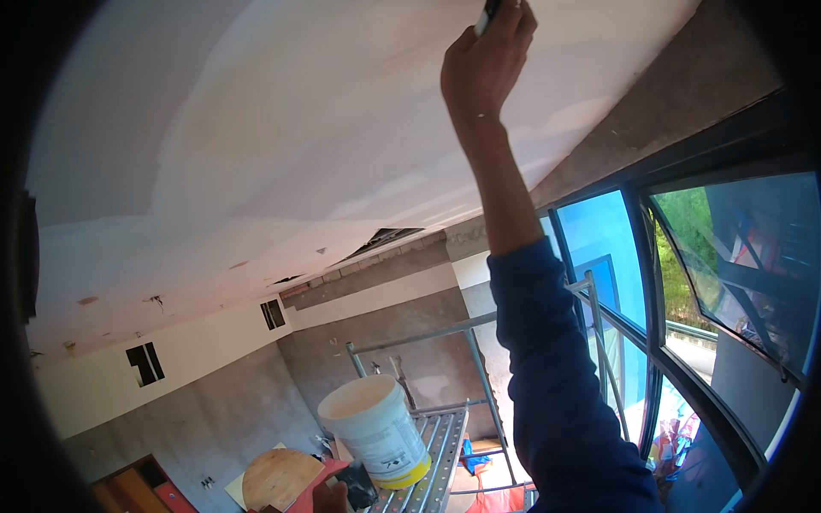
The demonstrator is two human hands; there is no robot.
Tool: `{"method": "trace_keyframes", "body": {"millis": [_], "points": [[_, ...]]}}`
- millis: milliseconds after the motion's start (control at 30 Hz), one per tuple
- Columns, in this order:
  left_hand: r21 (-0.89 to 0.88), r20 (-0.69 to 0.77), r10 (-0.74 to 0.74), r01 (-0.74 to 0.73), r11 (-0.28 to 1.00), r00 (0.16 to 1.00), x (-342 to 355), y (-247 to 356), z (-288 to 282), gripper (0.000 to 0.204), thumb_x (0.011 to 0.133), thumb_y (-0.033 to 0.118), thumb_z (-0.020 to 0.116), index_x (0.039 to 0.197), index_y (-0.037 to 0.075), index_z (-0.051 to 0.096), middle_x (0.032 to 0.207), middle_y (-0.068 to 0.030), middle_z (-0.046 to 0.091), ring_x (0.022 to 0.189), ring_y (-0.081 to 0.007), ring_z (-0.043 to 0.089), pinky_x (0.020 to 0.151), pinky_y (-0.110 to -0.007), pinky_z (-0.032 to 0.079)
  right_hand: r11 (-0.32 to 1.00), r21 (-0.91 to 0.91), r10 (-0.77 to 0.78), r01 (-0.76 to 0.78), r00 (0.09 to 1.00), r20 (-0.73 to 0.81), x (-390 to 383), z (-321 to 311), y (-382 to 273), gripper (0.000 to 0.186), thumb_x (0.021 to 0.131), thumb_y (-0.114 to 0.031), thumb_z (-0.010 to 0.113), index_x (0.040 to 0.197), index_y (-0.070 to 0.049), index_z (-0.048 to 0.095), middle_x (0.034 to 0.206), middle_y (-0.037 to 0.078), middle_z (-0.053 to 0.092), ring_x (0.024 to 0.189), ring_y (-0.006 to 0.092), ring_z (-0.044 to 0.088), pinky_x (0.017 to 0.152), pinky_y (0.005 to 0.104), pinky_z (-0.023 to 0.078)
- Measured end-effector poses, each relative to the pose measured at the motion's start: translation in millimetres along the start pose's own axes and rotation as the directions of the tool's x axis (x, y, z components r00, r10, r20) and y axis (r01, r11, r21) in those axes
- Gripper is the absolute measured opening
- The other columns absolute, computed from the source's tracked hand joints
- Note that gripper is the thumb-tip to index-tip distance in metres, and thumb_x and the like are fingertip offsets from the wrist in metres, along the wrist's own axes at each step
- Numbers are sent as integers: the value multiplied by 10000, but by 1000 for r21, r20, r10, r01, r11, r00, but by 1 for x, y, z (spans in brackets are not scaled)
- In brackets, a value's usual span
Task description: Applying joint compound or plaster to a ceiling using a putty knife while standing on a scaffold.
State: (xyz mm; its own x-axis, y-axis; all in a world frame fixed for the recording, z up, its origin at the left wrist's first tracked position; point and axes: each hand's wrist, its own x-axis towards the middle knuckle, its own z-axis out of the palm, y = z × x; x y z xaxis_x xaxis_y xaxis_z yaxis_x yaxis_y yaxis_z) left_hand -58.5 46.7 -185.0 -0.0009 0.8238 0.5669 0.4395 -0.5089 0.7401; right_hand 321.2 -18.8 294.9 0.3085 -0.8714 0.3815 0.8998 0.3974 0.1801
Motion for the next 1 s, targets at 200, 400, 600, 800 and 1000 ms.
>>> {"method": "trace_keyframes", "body": {"millis": [200, 400, 600, 800, 1000], "points": [[158, -88, 74, -60, 986, 993, -11, 0, -8, 252, 880, 191, 539, 981, -39, 546, 855, -189, 584, 814, -311, 563, 727, -400, 440, 998, -67, -25, 20, 997, -66, -8, 32, -23, 544, 752, 144, 475, 1279, 89, 350, 1253, 257, 393, 1155, 423, 419, 966, 446, 385], [308, -182, 110, -50, 950, 977, -36, -21, -33, 233, 887, 172, 519, 975, -41, 550, 835, -201, 586, 797, -325, 566, 712, -407, 441, 1000, -5, -12, 12, 996, -88, -94, 84, -98, 507, 751, 18, 561, 1227, 59, 392, 1278, 252, 361, 1155, 440, 393, 952, 497, 349], [748, -129, 416, -187, 637, 900, -72, -79, -67, 181, 877, 115, 500, 971, -32, 548, 872, -224, 576, 770, -339, 559, 661, -459, 421, 992, 37, 119, -122, 989, 93, -198, 141, -160, 381, 777, -27, 577, 1142, -23, 467, 1370, 261, 295, 1273, 417, 310, 973, 534, 347], [211, -424, -17, 117, 970, 906, -107, -80, -66, 189, 879, 94, 464, 1004, -25, 542, 856, -181, 586, 700, -261, 562, 596, -419, 438, 985, 73, 124, -156, 934, 334, -263, 146, -211, 411, 766, 3, 562, 1161, -27, 451, 1347, 215, 322, 1270, 369, 323, 998, 515, 331], [-745, -550, -458, -161, 648, 699, -58, -17, -79, 232, 834, 90, 467, 1049, 9, 505, 945, -139, 575, 732, -172, 584, 646, -322, 508, 439, 579, 176, -687, 698, 694, -249, 45, -229, 453, 809, 51, 460, 1256, 1, 405, 1235, 174, 463, 1109, 264, 490, 890, 360, 424]]}}
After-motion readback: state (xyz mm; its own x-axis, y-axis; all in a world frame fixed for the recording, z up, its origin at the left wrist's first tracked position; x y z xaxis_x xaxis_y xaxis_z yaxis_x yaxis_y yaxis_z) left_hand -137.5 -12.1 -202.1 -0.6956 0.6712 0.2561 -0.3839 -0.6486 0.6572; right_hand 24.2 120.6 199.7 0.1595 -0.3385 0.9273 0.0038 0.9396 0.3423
